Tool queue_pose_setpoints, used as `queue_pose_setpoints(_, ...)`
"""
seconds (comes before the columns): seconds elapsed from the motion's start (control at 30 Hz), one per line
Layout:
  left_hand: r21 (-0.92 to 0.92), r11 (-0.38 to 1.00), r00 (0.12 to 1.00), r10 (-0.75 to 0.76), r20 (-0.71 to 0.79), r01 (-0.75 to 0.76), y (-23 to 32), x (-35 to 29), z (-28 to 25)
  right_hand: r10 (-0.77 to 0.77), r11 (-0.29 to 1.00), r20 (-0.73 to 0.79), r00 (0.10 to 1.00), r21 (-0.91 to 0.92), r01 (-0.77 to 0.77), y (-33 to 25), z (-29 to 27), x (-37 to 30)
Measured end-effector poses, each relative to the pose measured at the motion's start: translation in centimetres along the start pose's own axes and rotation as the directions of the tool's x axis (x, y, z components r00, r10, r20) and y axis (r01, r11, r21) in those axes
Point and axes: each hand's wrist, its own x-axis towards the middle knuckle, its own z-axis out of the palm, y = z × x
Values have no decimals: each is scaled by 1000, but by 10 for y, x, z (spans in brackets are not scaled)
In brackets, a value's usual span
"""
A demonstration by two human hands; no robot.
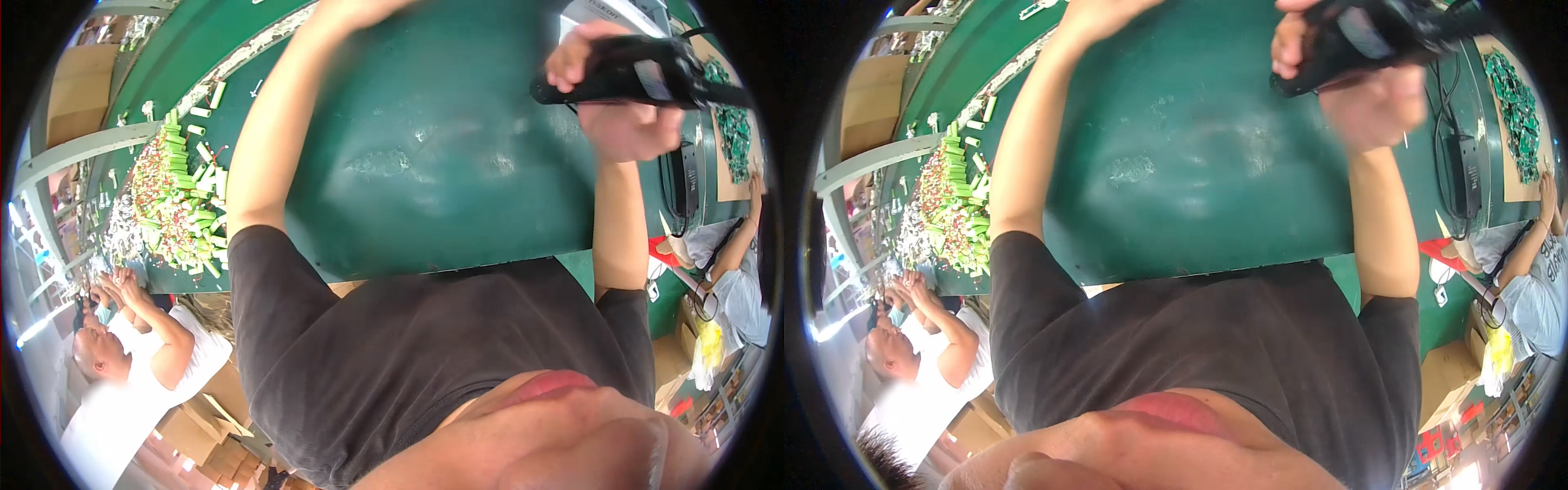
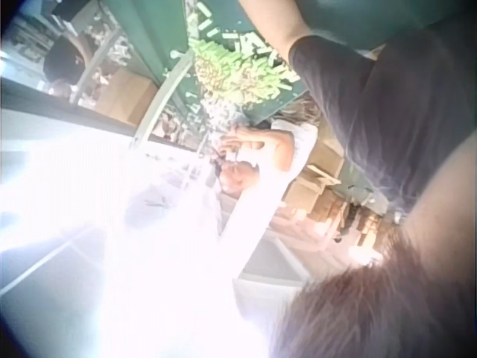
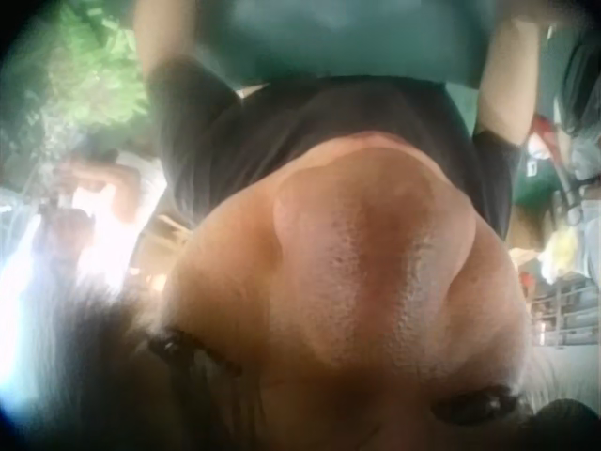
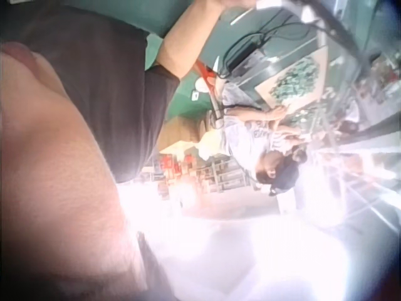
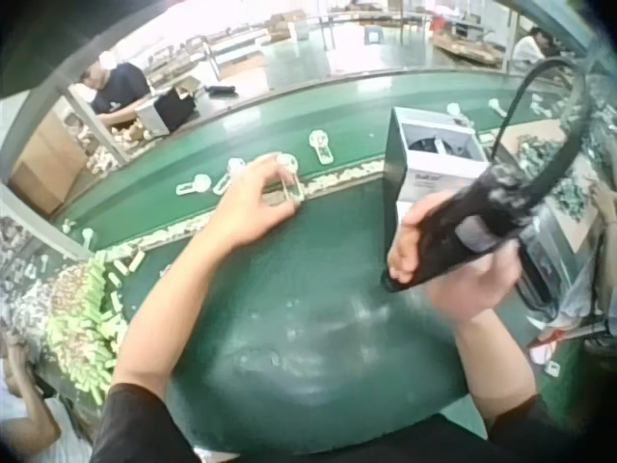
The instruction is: Assembling components onto circuit boards using an electric screwdriver.
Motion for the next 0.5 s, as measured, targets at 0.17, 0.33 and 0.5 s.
queue_pose_setpoints(0.17, 281, 957, 990, 105, -99, -74, -114, 31, -26, -165, 914, -101, 981, -390, 113, 14, 8, -3)
queue_pose_setpoints(0.33, 391, 868, 920, -375, 115, 305, -192, -17, -80, 48, 952, -333, 942, -270, -144, -7, 19, -4)
queue_pose_setpoints(0.5, 578, 758, 952, -272, -141, 302, -203, -45, -106, -287, 850, -578, 764, -521, -76, -70, 60, 30)
